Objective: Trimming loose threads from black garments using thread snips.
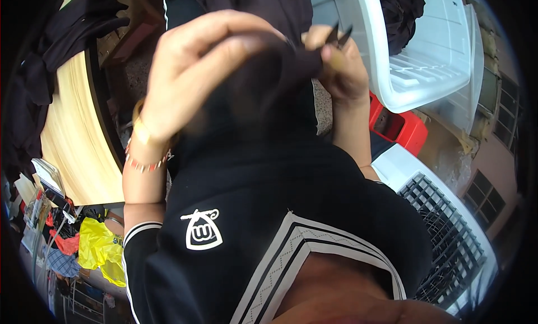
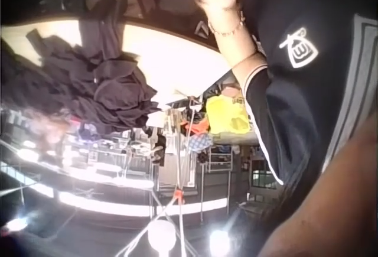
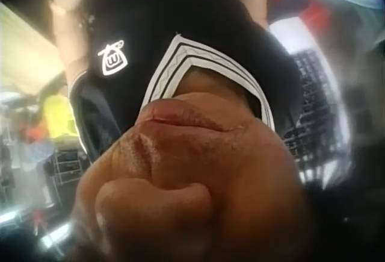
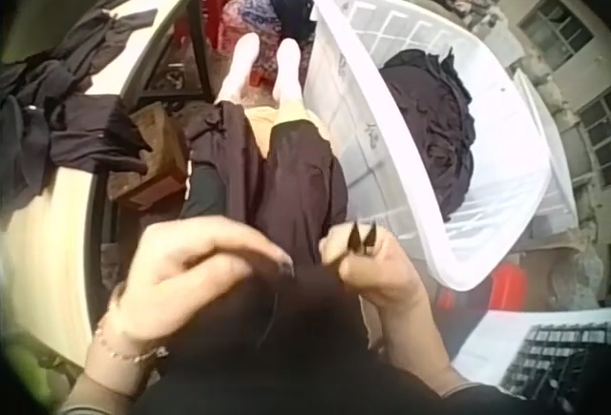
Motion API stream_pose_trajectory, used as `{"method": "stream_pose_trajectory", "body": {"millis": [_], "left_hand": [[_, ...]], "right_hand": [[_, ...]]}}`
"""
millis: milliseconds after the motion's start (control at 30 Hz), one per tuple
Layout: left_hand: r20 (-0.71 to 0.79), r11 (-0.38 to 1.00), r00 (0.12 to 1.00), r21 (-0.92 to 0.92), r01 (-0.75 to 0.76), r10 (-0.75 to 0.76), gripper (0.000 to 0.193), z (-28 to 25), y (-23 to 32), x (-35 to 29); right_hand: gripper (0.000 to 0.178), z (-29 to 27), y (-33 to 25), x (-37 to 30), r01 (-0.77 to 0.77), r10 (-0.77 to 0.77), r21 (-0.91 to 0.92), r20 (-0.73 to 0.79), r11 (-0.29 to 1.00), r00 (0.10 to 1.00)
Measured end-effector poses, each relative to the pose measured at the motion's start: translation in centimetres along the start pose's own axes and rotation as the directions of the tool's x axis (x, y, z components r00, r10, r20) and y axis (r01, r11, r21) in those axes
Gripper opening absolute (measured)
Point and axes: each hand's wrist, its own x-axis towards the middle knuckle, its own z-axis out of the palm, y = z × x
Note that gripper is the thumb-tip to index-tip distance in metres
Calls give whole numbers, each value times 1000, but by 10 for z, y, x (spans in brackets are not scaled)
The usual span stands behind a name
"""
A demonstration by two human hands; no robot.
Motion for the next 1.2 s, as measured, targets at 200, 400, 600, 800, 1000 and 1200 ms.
{"method": "stream_pose_trajectory", "body": {"millis": [200, 400, 600, 800, 1000, 1200], "left_hand": [[323, 983, 935, 57, -174, 147, 21, 3, 51, -23], [-355, 921, 921, 282, 269, -161, 15, 2, -18, -14], [-325, 943, 888, -172, 284, -326, 13, -9, -55, -5], [-216, 816, 883, -517, 259, -418, 14, -11, -48, -4], [-259, 841, 880, -486, 236, -397, 15, 1, -43, -8], [-326, 959, 913, -223, 178, -245, 16, 6, -40, -8]], "right_hand": [[19, 28, -1, 12, -439, 240, 52, 777, 897, 582], [24, -8, 37, 24, -120, -31, -402, -350, 907, 936], [32, 33, 22, 10, 208, -492, -888, -23, 410, 871], [36, 29, 32, 19, 269, -574, -956, 155, 117, 804], [36, 23, 33, 20, 268, -551, -956, 160, 120, 819], [34, 19, 33, 21, 274, -522, -946, 147, 174, 840]]}}
